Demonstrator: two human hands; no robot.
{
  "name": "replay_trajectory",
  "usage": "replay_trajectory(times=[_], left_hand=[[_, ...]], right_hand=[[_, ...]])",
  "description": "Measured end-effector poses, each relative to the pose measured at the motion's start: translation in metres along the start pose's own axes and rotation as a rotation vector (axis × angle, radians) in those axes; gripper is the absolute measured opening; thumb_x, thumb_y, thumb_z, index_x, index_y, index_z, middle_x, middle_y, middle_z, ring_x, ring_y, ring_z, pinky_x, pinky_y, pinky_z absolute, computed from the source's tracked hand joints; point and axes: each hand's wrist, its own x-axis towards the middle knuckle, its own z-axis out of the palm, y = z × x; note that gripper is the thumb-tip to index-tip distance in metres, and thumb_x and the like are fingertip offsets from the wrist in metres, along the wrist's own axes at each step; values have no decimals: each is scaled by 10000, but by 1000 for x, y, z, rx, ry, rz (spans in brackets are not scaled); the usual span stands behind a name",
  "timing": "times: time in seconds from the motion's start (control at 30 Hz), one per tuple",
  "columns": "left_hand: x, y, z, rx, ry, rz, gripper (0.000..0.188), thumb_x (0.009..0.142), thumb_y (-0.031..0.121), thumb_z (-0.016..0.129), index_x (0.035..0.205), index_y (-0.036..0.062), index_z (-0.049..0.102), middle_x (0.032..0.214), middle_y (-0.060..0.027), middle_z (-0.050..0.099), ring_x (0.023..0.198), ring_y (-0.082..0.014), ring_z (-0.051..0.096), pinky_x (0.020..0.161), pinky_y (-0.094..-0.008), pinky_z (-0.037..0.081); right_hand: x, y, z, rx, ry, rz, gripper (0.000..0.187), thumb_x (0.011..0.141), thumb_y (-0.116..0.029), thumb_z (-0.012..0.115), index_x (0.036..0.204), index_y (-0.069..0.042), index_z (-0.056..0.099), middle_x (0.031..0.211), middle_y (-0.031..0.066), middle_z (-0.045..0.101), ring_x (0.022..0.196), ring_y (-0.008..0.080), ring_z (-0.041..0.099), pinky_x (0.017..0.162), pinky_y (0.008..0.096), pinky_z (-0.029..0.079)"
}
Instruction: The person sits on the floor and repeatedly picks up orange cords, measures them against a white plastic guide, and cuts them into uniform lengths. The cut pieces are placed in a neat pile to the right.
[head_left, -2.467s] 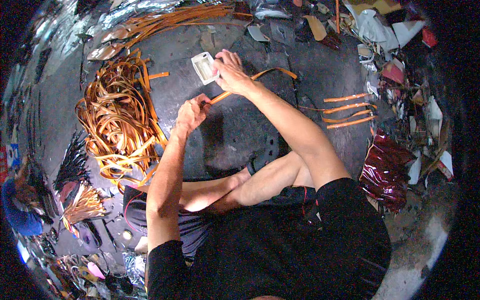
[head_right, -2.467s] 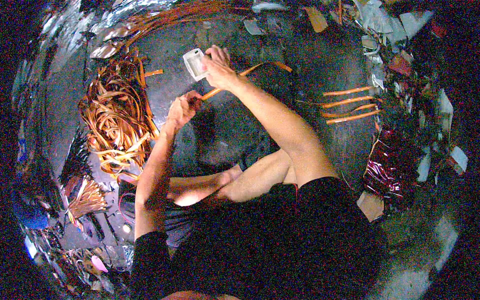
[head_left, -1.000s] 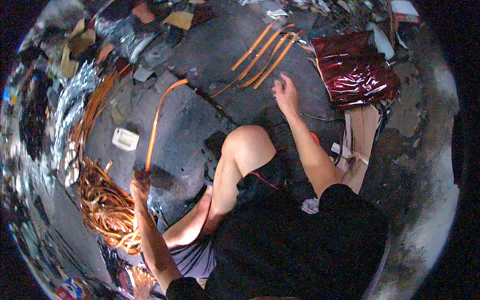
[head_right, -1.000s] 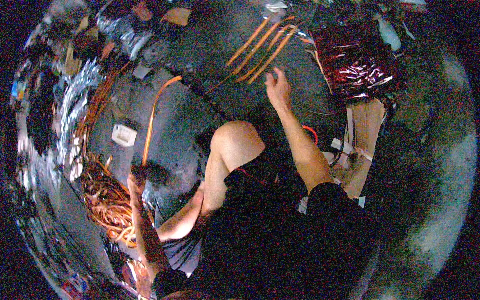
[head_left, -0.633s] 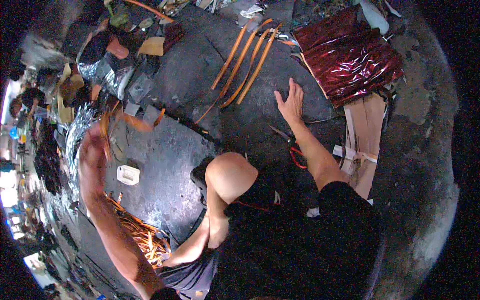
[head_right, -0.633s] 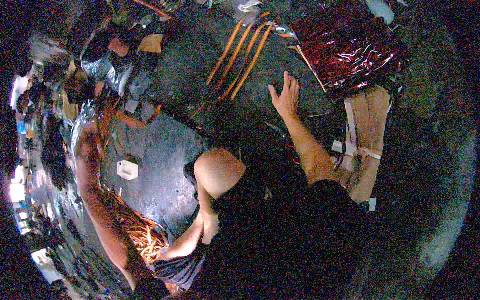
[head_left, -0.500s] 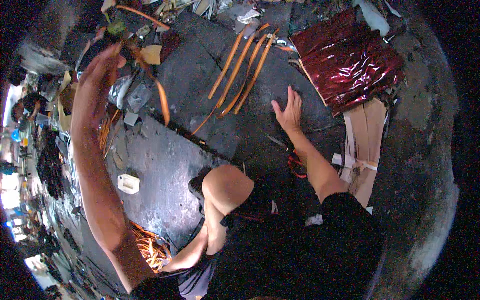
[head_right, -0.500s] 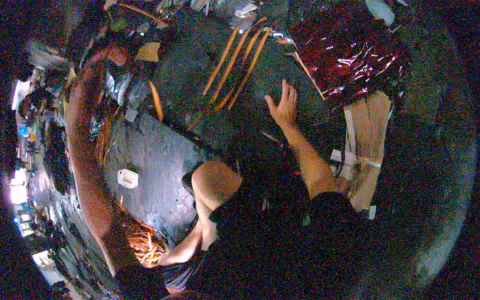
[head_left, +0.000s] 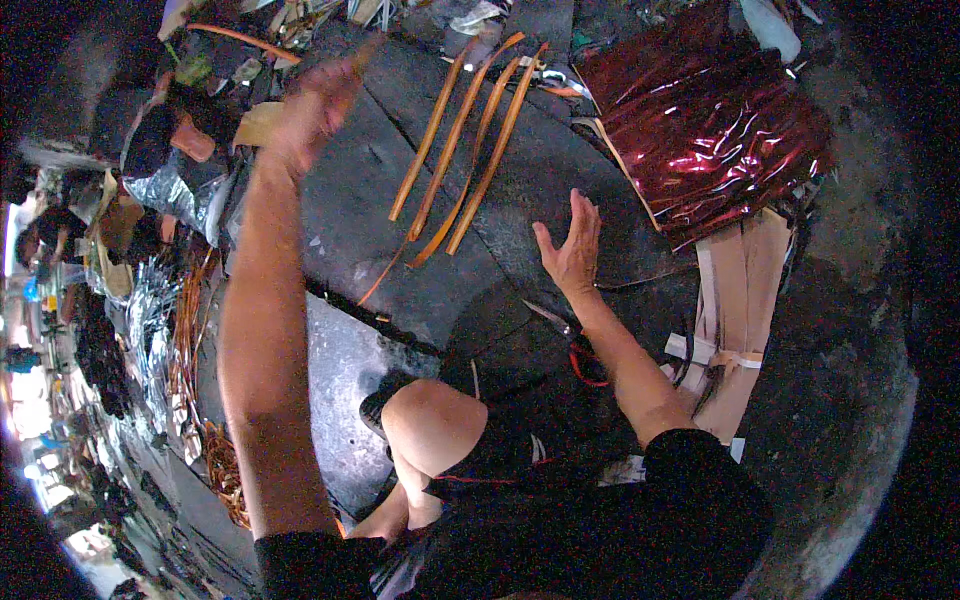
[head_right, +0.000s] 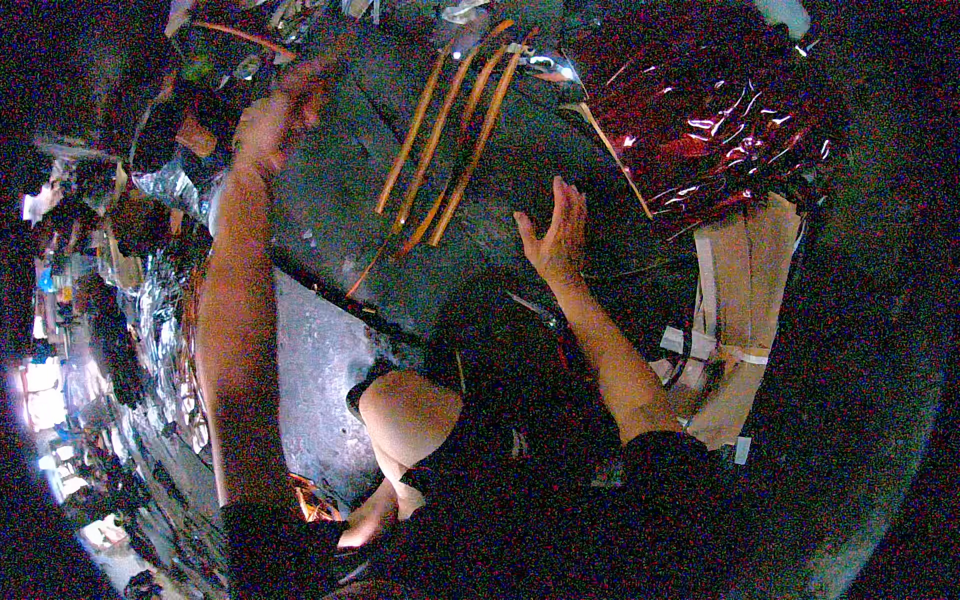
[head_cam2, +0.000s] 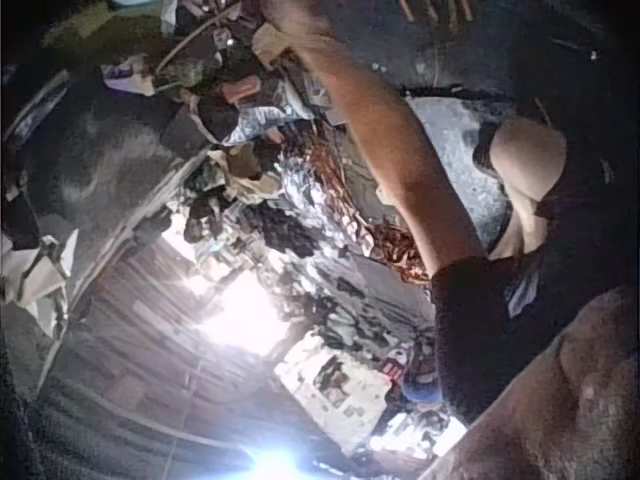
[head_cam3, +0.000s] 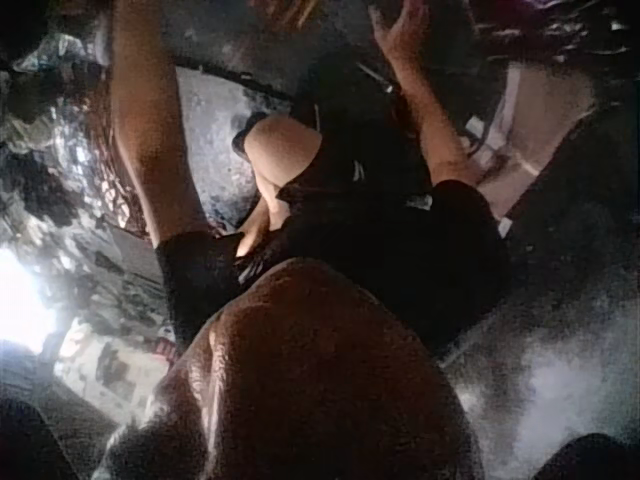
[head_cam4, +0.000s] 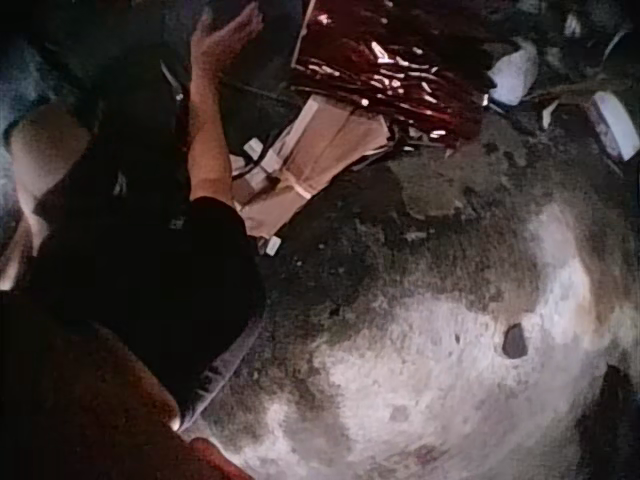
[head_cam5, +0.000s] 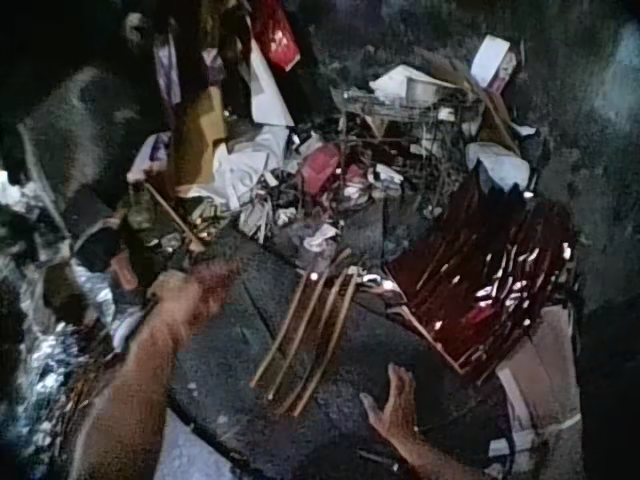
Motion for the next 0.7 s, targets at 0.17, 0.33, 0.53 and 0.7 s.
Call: replay_trajectory(times=[0.17,0.33,0.53,0.7], left_hand=[[1,-201,-36,286,67,-9,303,860,309,618,977,34,667,808,-15,655,754,-153,597,722,-293,464],[-44,-218,-21,467,236,99,290,847,251,661,1015,15,667,877,-48,699,788,-174,634,762,-308,499],[-206,-217,-45,258,456,64,349,896,342,626,821,1,631,670,-98,626,623,-138,549,606,-325,464],[-403,-261,-120,316,691,-146,219,923,257,574,910,40,596,645,-91,556,610,-152,512,590,-340,444]], right_hand=[[5,-17,6,29,-11,-26,771,824,-356,676,1387,24,310,1306,255,430,1218,416,408,1058,515,300],[3,-6,9,27,72,-13,750,821,-328,683,1380,24,330,1288,259,444,1207,416,413,1051,506,305],[-3,-21,3,20,80,-11,653,831,-293,676,1321,49,413,1274,266,470,1189,402,438,1036,462,324],[-9,-14,8,-34,215,-221,617,857,-352,660,1272,61,467,1116,227,560,1018,375,523,924,457,395]])
